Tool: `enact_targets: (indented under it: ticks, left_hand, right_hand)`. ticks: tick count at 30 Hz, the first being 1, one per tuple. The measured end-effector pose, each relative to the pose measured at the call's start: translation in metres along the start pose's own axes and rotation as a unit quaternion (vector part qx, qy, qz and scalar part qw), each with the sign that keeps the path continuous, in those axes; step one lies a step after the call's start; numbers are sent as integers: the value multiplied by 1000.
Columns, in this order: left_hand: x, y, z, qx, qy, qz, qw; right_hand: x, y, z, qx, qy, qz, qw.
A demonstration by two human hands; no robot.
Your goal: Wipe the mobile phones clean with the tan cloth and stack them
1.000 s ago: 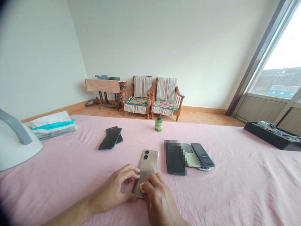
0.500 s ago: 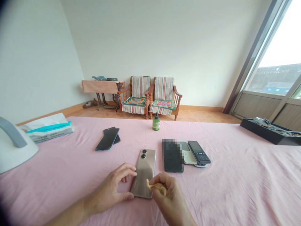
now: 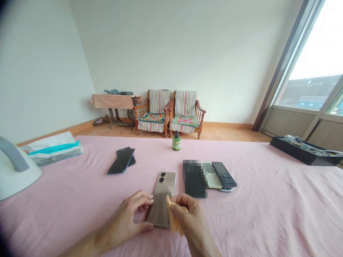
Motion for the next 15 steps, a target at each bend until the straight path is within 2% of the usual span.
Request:
enact_targets:
  ticks: [5, 12, 15]
  left_hand:
    - [4, 6, -2, 5, 14, 22, 1000]
    - [12, 20, -10, -26, 71, 32, 997]
    - [18, 14, -11, -18, 98, 20, 995]
  right_hand:
    - [-11, -8, 2, 6, -2, 65, 998]
    - [-59, -30, 7, 41, -49, 10, 998]
    - [-68, -31, 11, 55, -58, -18, 997]
Point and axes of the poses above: each hand's wrist, its own z-axis towards the middle knuckle, its own x-axis out of the back of the hand, y = z × x, the point moved 9 cm from there along z, towards the middle knuckle, and after that the axes turned 10 degrees about x, right-handed, at the moved point
